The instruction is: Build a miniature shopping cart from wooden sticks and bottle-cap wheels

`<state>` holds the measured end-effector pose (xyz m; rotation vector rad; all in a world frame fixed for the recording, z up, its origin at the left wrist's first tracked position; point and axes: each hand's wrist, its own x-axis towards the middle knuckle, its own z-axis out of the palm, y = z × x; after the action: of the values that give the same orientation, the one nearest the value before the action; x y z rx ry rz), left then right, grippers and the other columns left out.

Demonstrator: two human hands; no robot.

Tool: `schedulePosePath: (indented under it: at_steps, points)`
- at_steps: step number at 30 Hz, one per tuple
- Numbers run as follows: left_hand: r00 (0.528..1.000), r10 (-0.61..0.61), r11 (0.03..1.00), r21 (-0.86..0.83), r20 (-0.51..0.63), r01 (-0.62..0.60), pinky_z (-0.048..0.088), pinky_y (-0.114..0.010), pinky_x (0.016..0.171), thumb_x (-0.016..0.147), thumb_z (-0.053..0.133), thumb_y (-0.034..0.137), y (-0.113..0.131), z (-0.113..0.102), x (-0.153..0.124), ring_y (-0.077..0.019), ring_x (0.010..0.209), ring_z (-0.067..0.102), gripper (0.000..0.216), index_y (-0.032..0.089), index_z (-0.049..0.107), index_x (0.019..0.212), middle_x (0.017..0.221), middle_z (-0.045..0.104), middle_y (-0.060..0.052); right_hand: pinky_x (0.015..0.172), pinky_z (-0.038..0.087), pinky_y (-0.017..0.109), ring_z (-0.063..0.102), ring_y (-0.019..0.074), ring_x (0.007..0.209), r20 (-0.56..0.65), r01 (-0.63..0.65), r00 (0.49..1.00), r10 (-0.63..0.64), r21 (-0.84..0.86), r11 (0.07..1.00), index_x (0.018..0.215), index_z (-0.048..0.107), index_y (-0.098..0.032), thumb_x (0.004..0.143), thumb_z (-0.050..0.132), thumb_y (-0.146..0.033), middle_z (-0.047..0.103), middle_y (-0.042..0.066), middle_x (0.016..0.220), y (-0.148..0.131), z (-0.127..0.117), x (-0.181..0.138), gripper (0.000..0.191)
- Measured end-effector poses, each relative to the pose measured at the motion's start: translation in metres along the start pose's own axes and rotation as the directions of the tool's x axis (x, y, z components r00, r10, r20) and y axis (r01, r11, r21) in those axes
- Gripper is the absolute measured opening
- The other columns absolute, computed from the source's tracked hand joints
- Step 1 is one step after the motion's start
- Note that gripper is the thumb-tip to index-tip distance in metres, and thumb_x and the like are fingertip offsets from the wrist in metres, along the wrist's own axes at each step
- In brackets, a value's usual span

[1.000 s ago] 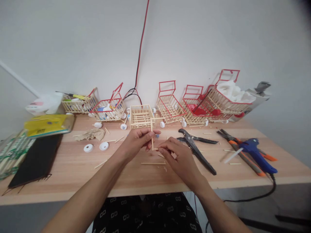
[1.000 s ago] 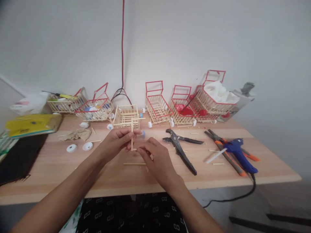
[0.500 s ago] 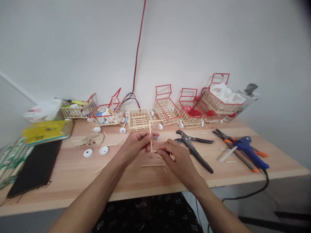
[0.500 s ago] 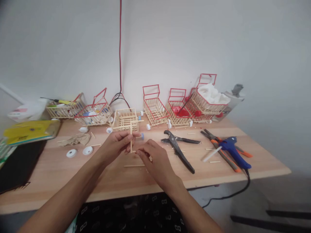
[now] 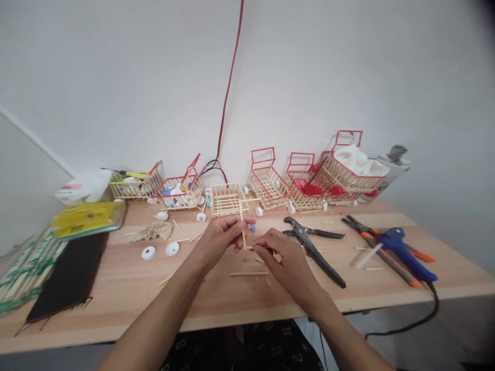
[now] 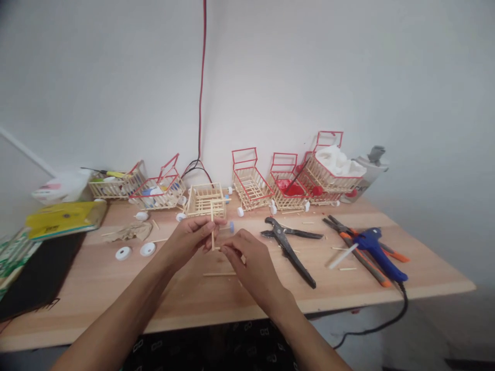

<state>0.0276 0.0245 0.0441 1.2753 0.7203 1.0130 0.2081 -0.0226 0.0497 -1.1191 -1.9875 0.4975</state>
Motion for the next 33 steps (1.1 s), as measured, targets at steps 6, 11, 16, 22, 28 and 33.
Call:
schedulePosePath:
  at_steps: [6, 11, 16, 22, 28, 33]
  points:
    - [0.999, 0.032, 0.999, -0.011, -0.017, -0.032, 0.034, -0.019, 0.049, 0.086, 0.063, 0.039, 0.003, -0.002, 0.001, -0.0051, 0.049, 0.047, 0.033, 0.012, 0.069, 0.105, 0.062, 0.052, 0.003, 0.063, 0.037, 0.025, 0.052, 0.0127, 0.068, 0.010, 0.005, 1.000, -0.005, 0.021, 1.000, 0.083, 0.066, -0.018, 0.091, 0.055, -0.019, 0.054, 0.001, 0.074, 0.003, 0.003, 0.006, 0.014]
    - [0.998, 0.034, 0.999, -0.031, -0.051, -0.036, 0.033, -0.019, 0.047, 0.084, 0.066, 0.040, 0.006, -0.006, 0.001, -0.0050, 0.048, 0.047, 0.035, 0.012, 0.069, 0.104, 0.065, 0.054, 0.002, 0.063, 0.038, 0.025, 0.052, 0.0126, 0.069, 0.026, 0.016, 1.000, -0.017, 0.049, 0.999, 0.082, 0.066, -0.019, 0.091, 0.055, -0.020, 0.053, 0.000, 0.075, 0.004, 0.004, 0.013, 0.014]
    - [0.994, 0.049, 0.999, 0.020, -0.101, -0.047, 0.033, -0.018, 0.047, 0.083, 0.067, 0.041, 0.012, -0.015, 0.003, -0.0054, 0.049, 0.046, 0.038, 0.011, 0.069, 0.106, 0.061, 0.052, 0.003, 0.064, 0.039, 0.025, 0.052, 0.0129, 0.069, 0.023, 0.091, 0.995, -0.092, 0.046, 0.995, 0.083, 0.066, -0.019, 0.091, 0.055, -0.019, 0.054, 0.000, 0.074, 0.006, 0.008, 0.026, 0.013]
    - [0.989, 0.096, 0.989, 0.122, -0.110, -0.082, 0.032, -0.017, 0.049, 0.084, 0.066, 0.041, 0.038, -0.022, 0.010, -0.0053, 0.050, 0.046, 0.037, 0.013, 0.069, 0.107, 0.061, 0.053, 0.003, 0.066, 0.038, 0.025, 0.052, 0.0133, 0.071, -0.015, 0.163, 0.987, -0.162, 0.065, 0.984, 0.081, 0.065, -0.018, 0.091, 0.056, -0.019, 0.057, 0.001, 0.075, 0.003, 0.006, 0.050, 0.013]
    - [0.988, 0.148, 0.969, 0.205, -0.048, -0.136, 0.034, -0.018, 0.049, 0.085, 0.064, 0.040, 0.074, -0.018, 0.024, -0.0058, 0.048, 0.044, 0.035, 0.013, 0.069, 0.108, 0.056, 0.052, 0.004, 0.066, 0.038, 0.025, 0.052, 0.0132, 0.070, -0.077, 0.238, 0.969, -0.234, 0.039, 0.971, 0.080, 0.065, -0.019, 0.091, 0.056, -0.020, 0.058, 0.000, 0.073, -0.011, -0.011, 0.071, 0.014]
    - [0.981, 0.194, 0.944, 0.273, 0.002, -0.188, 0.036, -0.018, 0.052, 0.087, 0.062, 0.037, 0.103, -0.016, 0.041, -0.0055, 0.051, 0.046, 0.030, 0.015, 0.069, 0.107, 0.059, 0.053, 0.003, 0.064, 0.038, 0.026, 0.052, 0.0133, 0.068, -0.180, 0.247, 0.954, -0.241, 0.009, 0.969, 0.082, 0.067, -0.019, 0.089, 0.058, -0.019, 0.057, 0.001, 0.073, -0.020, -0.024, 0.088, 0.011]
